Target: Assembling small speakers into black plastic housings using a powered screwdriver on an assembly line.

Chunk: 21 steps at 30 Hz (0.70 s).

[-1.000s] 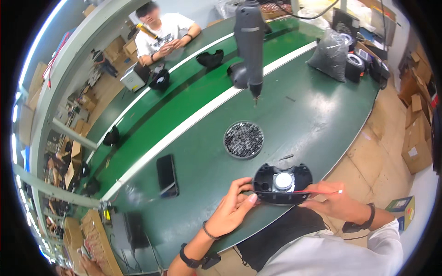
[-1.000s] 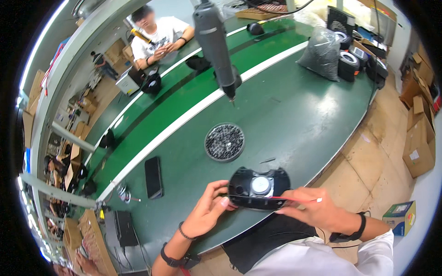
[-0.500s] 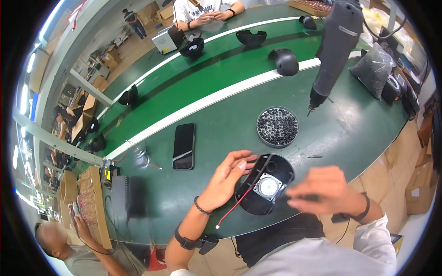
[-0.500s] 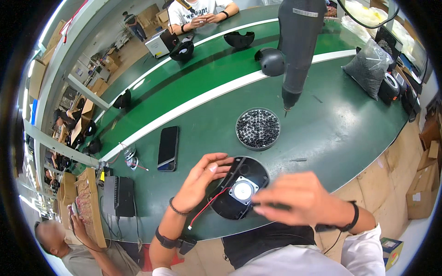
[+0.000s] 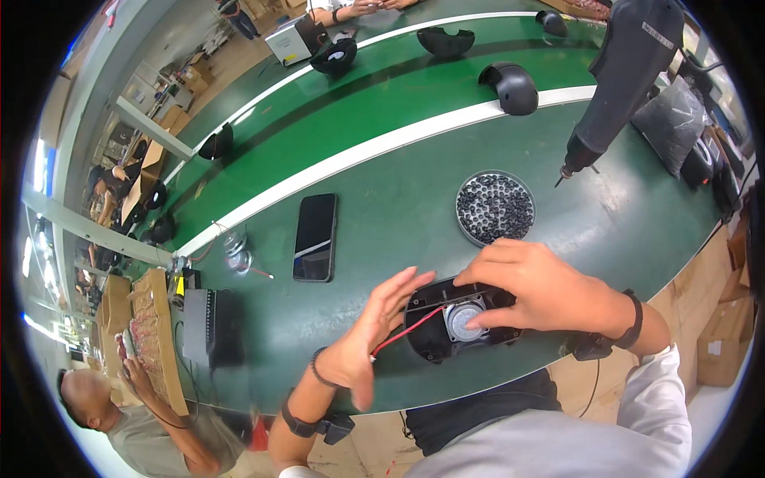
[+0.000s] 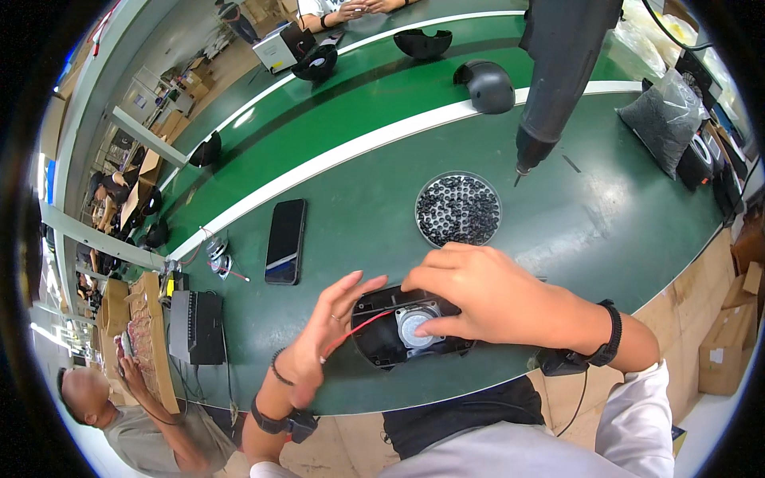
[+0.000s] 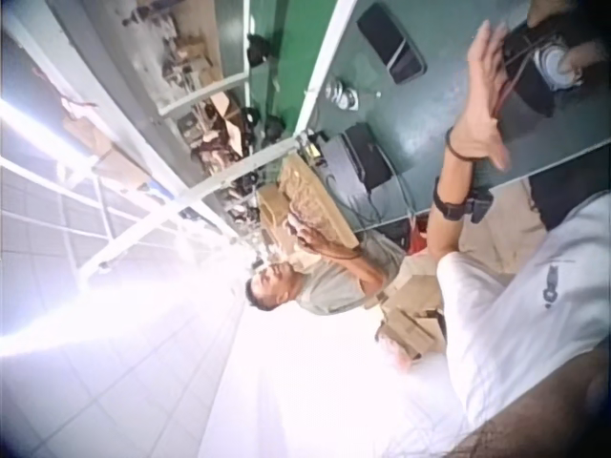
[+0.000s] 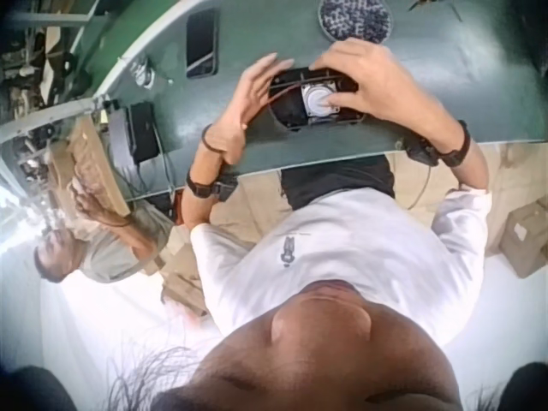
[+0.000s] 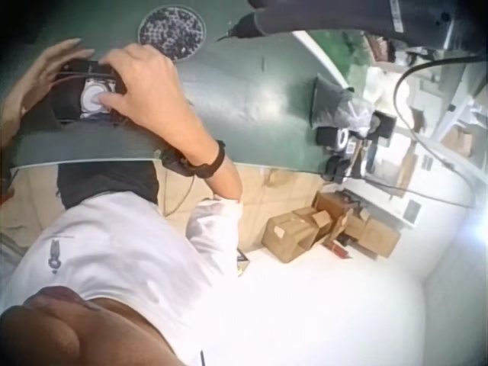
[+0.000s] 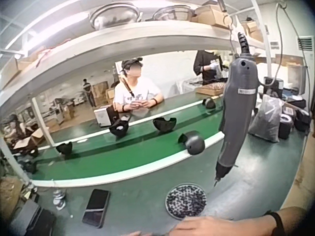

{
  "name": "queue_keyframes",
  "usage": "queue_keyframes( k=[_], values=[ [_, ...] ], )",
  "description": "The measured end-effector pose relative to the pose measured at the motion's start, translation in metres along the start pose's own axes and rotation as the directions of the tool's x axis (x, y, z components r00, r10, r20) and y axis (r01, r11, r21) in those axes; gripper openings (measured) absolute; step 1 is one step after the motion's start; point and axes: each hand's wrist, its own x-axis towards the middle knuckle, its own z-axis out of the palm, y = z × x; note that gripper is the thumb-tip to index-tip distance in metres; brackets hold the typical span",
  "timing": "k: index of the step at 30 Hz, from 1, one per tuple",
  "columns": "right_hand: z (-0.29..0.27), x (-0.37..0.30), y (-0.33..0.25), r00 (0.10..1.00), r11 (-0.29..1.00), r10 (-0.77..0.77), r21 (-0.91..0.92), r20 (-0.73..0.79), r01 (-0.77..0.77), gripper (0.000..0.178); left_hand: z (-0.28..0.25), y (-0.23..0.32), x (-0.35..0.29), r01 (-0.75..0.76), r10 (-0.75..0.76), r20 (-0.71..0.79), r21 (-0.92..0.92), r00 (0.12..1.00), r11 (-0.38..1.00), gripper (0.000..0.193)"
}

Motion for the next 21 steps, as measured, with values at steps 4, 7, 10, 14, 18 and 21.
queue_keyframes(
  k=[4,7,10,14,18,21],
  values=[
    [0.003,0.008,0.004,0.998,0.998,0.046,0.054,-0.039,-0.044,0.041,0.006,-0.001,0.004,-0.089,0.12,-0.052,0.405,0.991,0.91,0.154],
    [0.01,0.006,-0.001,0.989,0.987,0.131,0.105,-0.072,-0.124,0.04,0.012,-0.014,0.01,-0.042,0.181,-0.142,0.665,0.973,0.745,0.137],
    [0.01,0.004,-0.005,0.985,0.996,0.075,0.056,-0.156,-0.067,0.039,0.013,-0.014,0.013,-0.05,0.213,-0.19,0.623,0.958,0.781,0.117],
    [0.008,0.002,-0.009,0.974,0.996,-0.025,-0.091,-0.225,0.004,0.039,0.011,-0.018,0.014,-0.031,0.204,-0.225,0.595,0.953,0.803,0.116],
    [0.005,0.003,-0.007,0.985,0.984,-0.024,-0.176,-0.17,-0.007,0.042,0.013,-0.024,0.014,-0.059,0.235,-0.212,0.61,0.949,0.79,0.118],
    [0.005,0.004,-0.004,0.991,0.98,-0.025,-0.197,-0.13,-0.001,0.043,0.014,-0.023,0.015,-0.065,0.256,-0.198,0.658,0.946,0.75,0.118]
  ],
)
